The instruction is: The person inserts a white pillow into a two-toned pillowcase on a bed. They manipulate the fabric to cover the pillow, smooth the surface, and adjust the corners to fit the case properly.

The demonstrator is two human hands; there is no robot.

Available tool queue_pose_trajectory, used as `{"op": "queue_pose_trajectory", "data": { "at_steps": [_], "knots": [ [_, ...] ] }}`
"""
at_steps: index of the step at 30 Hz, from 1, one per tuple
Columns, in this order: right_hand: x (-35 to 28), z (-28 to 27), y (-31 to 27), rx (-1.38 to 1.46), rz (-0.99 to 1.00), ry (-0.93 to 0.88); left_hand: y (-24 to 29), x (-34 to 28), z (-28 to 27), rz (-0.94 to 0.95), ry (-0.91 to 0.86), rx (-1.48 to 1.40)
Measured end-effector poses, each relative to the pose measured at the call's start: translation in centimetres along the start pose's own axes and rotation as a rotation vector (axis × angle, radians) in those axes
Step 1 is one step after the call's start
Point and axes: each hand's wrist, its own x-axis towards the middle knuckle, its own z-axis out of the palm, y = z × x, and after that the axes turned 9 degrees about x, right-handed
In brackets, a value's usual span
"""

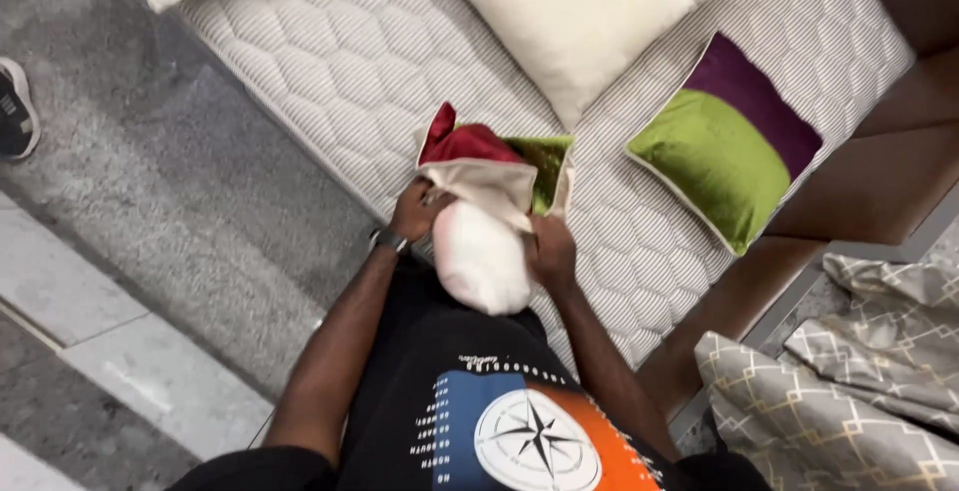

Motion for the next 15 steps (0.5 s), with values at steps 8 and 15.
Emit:
{"op": "queue_pose_trajectory", "data": {
  "at_steps": [8,15],
  "knots": [
    [-0.9,1.4,4.7,0.248,0.417,0.129,-9.3,1.2,-0.2,-0.344,0.103,0.093],
    [-3.4,2.8,7.6,1.202,1.343,-0.195,-15.2,-1.0,-2.7,-0.419,0.270,-0.064]
  ]
}}
